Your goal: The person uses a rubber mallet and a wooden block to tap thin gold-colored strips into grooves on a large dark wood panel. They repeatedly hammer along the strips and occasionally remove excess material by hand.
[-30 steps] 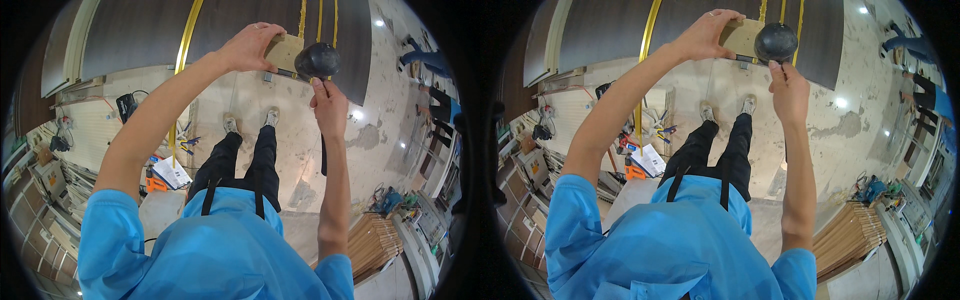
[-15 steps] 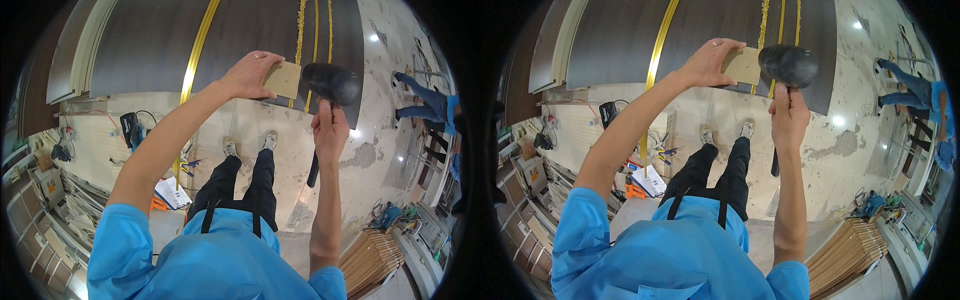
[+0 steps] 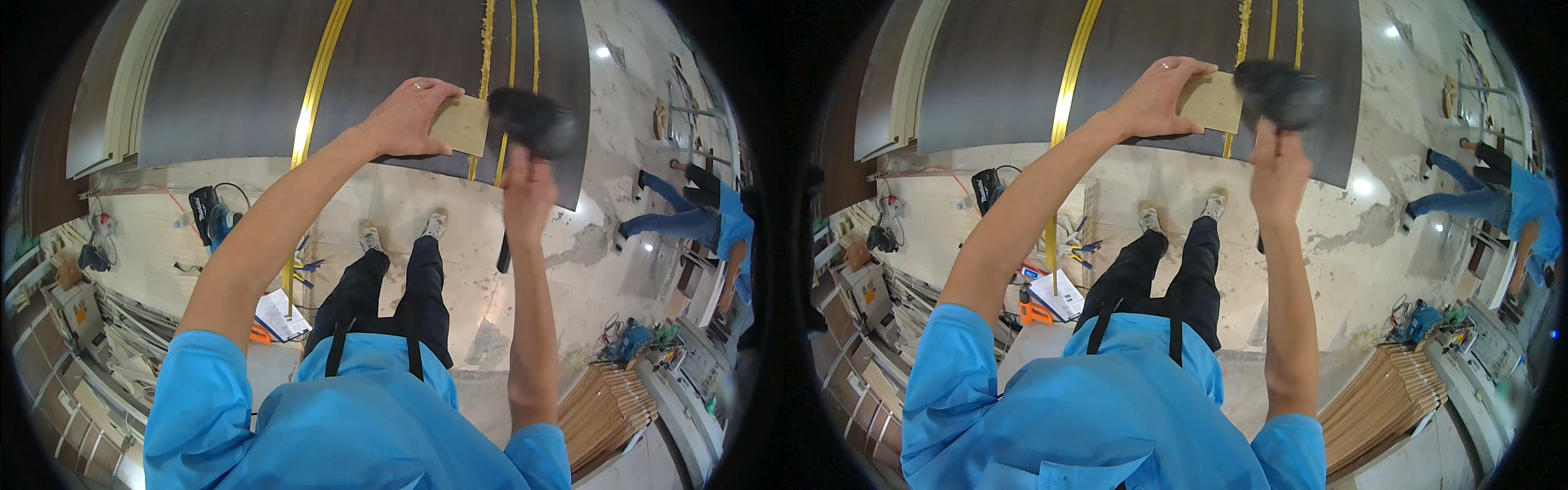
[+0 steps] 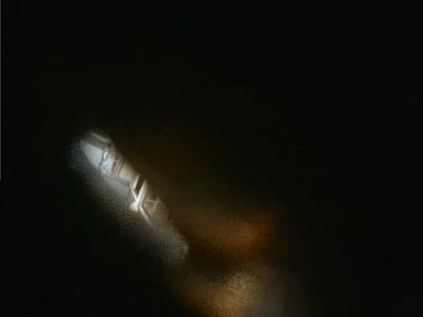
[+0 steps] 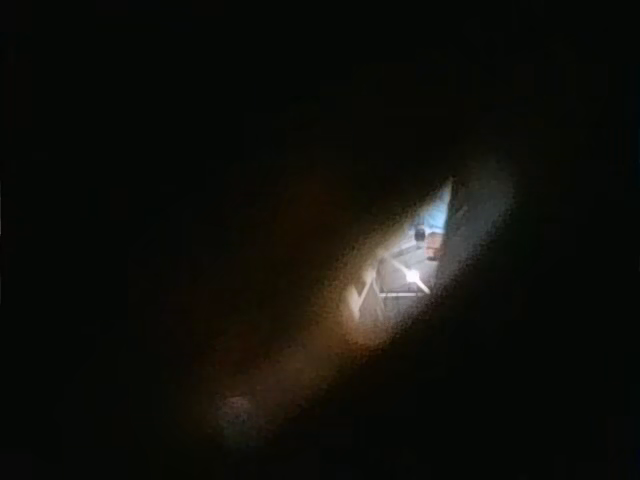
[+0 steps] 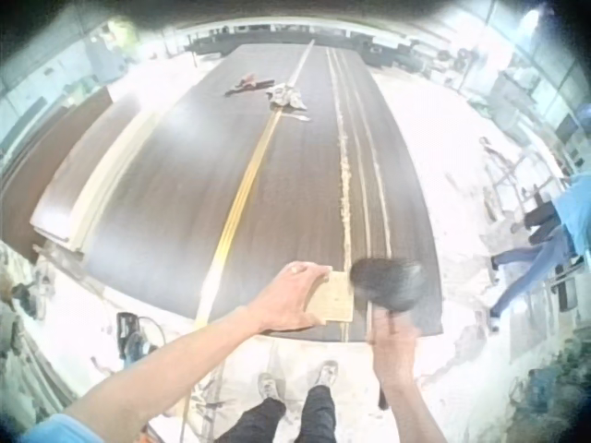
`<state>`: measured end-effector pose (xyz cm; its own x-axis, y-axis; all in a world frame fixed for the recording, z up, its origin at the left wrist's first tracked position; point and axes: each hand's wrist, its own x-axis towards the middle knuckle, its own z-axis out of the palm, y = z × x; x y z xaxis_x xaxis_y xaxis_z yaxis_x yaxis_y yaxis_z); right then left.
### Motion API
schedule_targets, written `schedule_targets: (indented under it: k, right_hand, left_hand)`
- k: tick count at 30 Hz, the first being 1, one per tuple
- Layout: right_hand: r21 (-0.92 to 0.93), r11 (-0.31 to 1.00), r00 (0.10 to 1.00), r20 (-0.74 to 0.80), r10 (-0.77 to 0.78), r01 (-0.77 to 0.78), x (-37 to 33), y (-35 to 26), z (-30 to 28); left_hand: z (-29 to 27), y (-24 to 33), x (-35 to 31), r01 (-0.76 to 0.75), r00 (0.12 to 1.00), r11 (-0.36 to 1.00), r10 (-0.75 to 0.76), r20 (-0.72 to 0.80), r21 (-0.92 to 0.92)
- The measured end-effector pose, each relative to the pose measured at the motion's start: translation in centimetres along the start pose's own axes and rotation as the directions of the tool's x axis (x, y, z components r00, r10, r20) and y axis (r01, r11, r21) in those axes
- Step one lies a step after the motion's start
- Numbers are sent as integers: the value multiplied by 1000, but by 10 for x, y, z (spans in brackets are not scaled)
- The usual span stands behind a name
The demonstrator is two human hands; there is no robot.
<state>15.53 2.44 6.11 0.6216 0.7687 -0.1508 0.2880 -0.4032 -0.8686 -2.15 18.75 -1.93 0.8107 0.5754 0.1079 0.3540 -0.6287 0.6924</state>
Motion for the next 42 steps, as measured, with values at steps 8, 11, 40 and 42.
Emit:
schedule_targets:
  k: [8,11,40,42]
  right_hand:
    - [170,981,994,68,88,-98,-2,-19,-25]
    - [268,957,993,18,114,-114,-8,-33,-34]
    - [-151,982,967,210,145,-115,102,-31,-2]
    - [-19,995,990,99,98,-97,106,-43,-11]
  left_hand:
    - [1,-1,2,-73,986,992,57,-159,-101]
    - [-4,-5,18,-85,982,995,74,-175,-53]
    - [-35,-27,56,20,998,997,-25,-63,-73]
    - [-37,-31,64,-37,996,996,30,-79,-87]
